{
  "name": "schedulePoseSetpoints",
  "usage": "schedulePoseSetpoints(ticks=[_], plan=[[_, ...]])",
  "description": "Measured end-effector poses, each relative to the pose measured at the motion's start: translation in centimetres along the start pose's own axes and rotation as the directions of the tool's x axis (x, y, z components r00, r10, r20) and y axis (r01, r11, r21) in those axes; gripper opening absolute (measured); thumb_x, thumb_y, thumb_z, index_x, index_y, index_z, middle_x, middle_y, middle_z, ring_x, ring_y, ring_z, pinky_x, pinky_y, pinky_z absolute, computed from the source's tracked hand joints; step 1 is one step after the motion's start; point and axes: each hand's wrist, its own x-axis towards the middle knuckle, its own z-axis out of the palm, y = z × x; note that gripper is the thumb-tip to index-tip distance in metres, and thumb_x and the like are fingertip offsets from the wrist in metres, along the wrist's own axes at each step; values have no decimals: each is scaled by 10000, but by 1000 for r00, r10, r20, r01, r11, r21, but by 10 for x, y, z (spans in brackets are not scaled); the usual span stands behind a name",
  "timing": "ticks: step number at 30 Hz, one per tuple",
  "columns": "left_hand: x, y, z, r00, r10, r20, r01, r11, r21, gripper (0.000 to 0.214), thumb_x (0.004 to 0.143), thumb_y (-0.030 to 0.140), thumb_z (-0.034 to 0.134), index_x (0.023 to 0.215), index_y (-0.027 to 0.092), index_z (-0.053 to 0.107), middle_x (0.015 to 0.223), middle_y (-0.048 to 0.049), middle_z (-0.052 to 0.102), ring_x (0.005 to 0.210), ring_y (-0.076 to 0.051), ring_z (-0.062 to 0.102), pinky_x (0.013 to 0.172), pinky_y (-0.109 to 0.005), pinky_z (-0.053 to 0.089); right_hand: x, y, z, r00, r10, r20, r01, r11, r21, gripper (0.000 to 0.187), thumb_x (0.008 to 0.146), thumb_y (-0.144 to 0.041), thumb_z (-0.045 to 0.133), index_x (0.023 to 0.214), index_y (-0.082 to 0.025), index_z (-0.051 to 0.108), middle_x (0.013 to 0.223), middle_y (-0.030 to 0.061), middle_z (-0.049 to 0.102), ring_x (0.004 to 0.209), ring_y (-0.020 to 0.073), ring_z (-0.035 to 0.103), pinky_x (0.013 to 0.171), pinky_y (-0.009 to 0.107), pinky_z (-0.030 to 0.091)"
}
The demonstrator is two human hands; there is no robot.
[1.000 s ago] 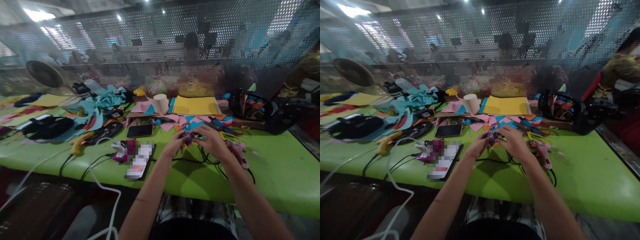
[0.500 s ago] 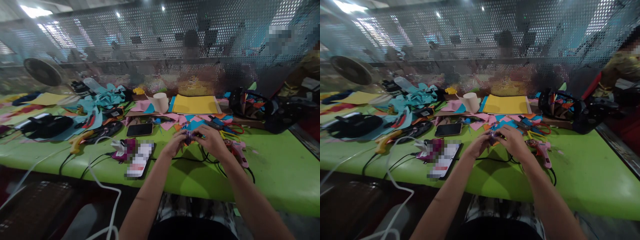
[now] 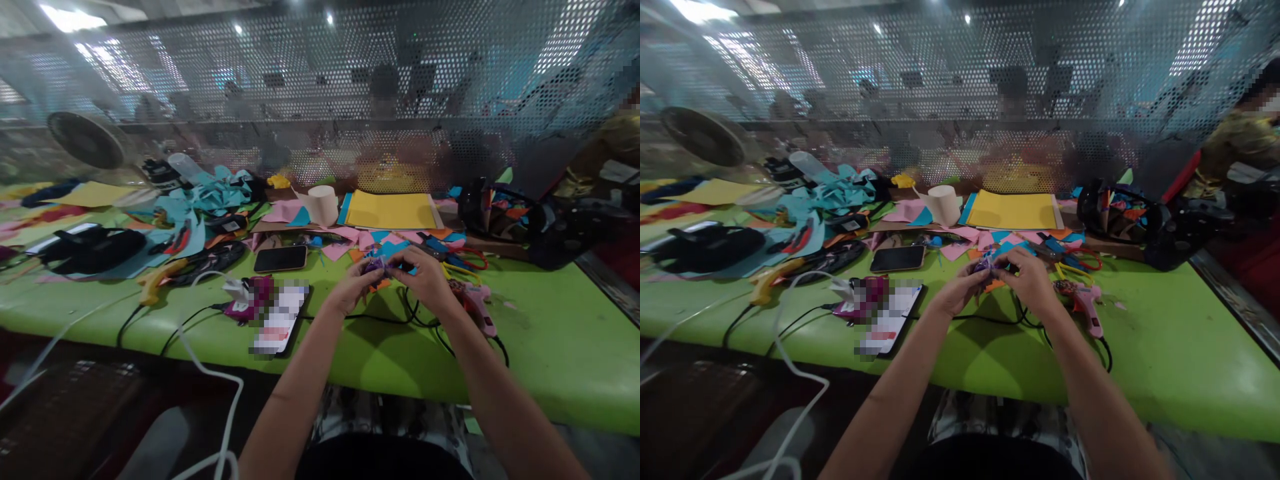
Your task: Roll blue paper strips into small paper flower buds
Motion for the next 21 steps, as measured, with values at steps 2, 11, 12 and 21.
schedulePoseSetpoints(ticks=[2,11,12,21], plan=[[1,-1,0,1000,4,-11,-4,1000,-7,420,549,264,895,906,150,706,793,-10,715,669,-91,634,692,-210,493,0,1,2,998,53,-15,-52,996,70,83,832,-285,681,861,-209,694,826,29,684,795,186,612,728,312,478],[6,-5,-2,995,-9,-104,1,997,-71,378,510,183,876,837,157,686,779,-3,725,676,-106,659,691,-219,525,4,0,1,917,397,41,-356,767,533,308,662,-438,801,798,-190,678,719,-8,644,625,120,531,598,260,449],[6,-5,-2,995,-2,-103,-5,998,-70,358,525,180,864,836,159,688,778,-2,722,671,-103,652,682,-216,520,4,0,0,911,412,32,-359,752,553,318,647,-441,811,791,-190,678,714,-8,637,614,115,516,574,251,433],[7,-6,-6,994,-1,-105,-5,998,-59,335,573,199,842,873,162,698,821,-6,705,694,-95,625,661,-202,482,4,0,-1,896,442,33,-371,708,601,302,618,-399,836,780,-186,696,720,-11,643,619,108,510,571,242,420]])
